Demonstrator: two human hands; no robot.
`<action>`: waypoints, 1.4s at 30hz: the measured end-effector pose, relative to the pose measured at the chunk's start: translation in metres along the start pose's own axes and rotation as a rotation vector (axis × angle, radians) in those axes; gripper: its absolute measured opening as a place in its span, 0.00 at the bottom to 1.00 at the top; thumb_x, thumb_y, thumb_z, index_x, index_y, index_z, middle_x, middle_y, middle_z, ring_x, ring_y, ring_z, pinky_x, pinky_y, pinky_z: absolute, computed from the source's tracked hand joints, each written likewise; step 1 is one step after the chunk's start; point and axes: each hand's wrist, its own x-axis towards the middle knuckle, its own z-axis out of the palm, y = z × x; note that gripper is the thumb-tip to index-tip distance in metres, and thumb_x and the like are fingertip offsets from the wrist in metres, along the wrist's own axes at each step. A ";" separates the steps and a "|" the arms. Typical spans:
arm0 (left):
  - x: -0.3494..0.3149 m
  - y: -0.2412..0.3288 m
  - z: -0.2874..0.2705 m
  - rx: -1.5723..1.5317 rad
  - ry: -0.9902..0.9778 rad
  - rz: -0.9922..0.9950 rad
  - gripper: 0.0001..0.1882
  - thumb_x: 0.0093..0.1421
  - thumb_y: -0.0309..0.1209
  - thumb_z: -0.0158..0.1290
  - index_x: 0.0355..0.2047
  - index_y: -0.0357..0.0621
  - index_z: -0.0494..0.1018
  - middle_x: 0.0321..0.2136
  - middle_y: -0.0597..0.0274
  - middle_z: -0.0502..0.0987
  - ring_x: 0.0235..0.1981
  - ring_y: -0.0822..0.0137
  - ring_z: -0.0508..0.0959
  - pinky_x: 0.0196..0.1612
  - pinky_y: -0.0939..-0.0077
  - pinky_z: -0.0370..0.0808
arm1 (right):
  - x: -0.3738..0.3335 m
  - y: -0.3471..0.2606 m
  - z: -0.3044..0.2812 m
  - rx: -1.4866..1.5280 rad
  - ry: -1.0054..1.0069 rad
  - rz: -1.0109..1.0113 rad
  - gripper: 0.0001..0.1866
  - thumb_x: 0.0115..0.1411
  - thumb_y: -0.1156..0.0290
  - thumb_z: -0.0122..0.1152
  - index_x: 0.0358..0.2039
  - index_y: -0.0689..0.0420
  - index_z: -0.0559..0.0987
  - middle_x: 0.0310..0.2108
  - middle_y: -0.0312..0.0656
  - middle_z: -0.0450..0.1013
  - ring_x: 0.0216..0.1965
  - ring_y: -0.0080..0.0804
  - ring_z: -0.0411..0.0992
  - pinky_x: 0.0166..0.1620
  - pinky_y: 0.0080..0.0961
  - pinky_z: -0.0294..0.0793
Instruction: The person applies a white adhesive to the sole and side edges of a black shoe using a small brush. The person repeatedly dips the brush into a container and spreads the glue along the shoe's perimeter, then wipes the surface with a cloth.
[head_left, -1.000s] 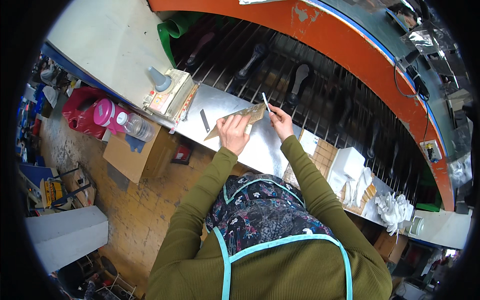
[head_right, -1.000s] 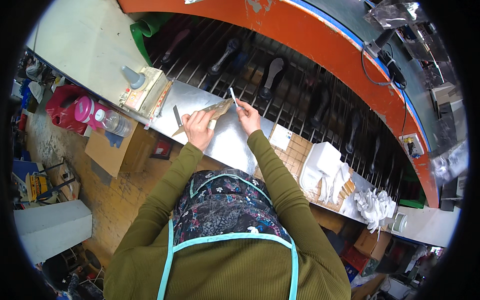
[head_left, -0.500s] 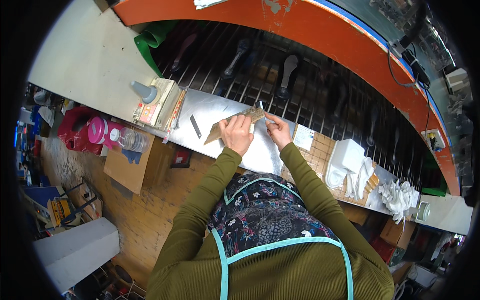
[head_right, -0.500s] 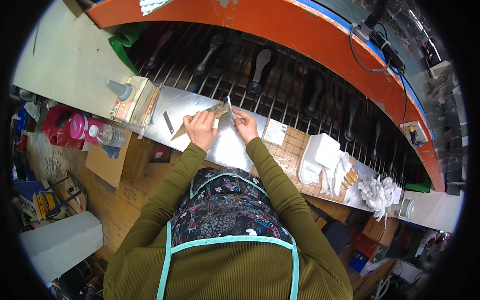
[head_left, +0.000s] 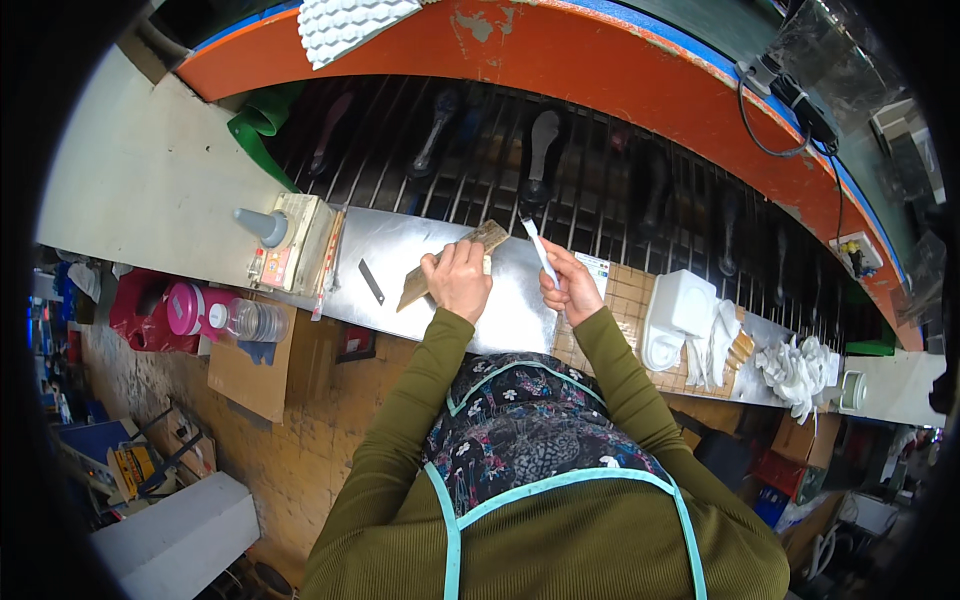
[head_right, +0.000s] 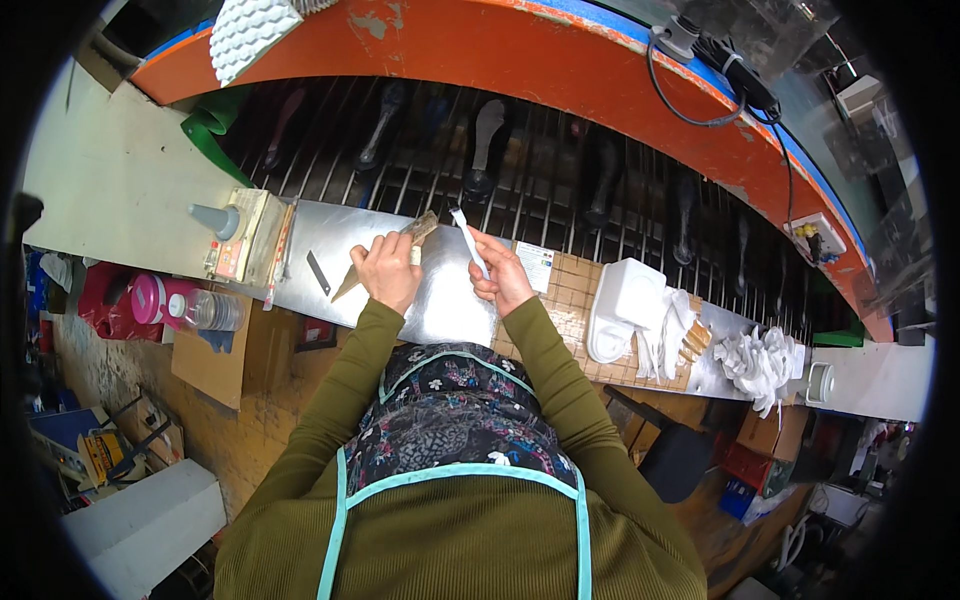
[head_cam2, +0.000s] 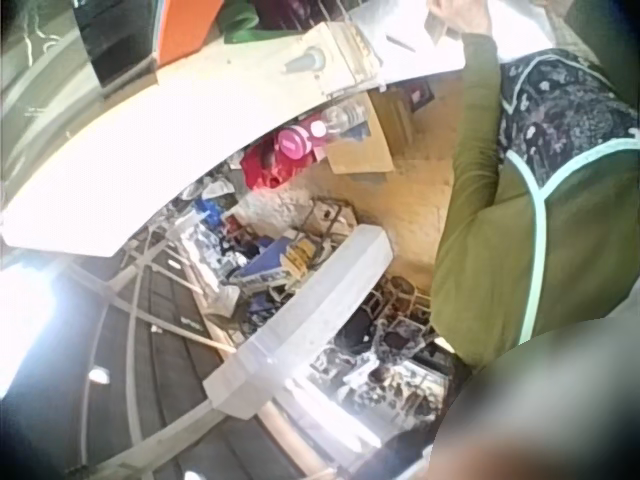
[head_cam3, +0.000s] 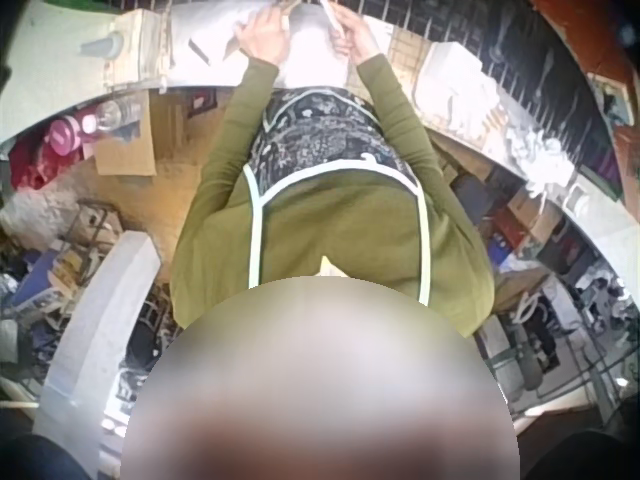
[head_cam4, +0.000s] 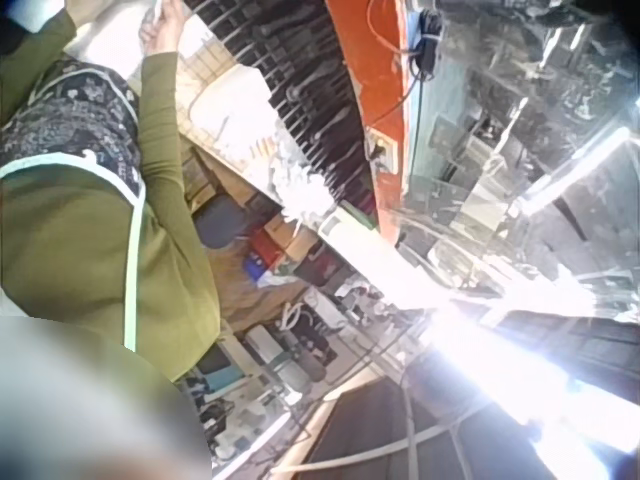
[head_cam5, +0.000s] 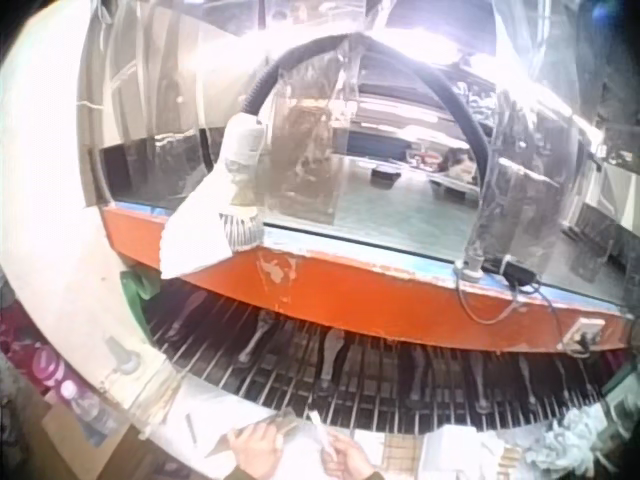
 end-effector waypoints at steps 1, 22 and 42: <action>0.000 0.000 -0.001 -0.004 0.001 0.000 0.15 0.37 0.25 0.59 0.30 0.48 0.75 0.28 0.69 0.74 0.33 0.68 0.73 0.40 0.63 0.58 | -0.002 -0.003 0.000 0.036 0.005 0.001 0.20 0.69 0.69 0.44 0.61 0.50 0.68 0.20 0.35 0.65 0.11 0.14 0.48 0.14 0.13 0.47; -0.019 -0.013 -0.021 -0.064 0.180 -0.043 0.20 0.38 0.21 0.50 0.34 0.48 0.79 0.22 0.70 0.69 0.27 0.70 0.71 0.36 0.67 0.54 | 0.076 0.021 0.008 -1.258 0.287 -0.421 0.17 0.60 0.71 0.55 0.50 0.50 0.79 0.16 0.34 0.66 0.19 0.18 0.59 0.27 0.21 0.65; -0.019 -0.014 -0.015 -0.012 0.176 -0.050 0.21 0.38 0.23 0.53 0.36 0.50 0.78 0.25 0.71 0.71 0.31 0.69 0.71 0.40 0.65 0.56 | -0.010 0.027 0.027 0.019 -0.045 0.034 0.21 0.71 0.67 0.35 0.62 0.52 0.63 0.18 0.31 0.59 0.10 0.14 0.48 0.12 0.12 0.50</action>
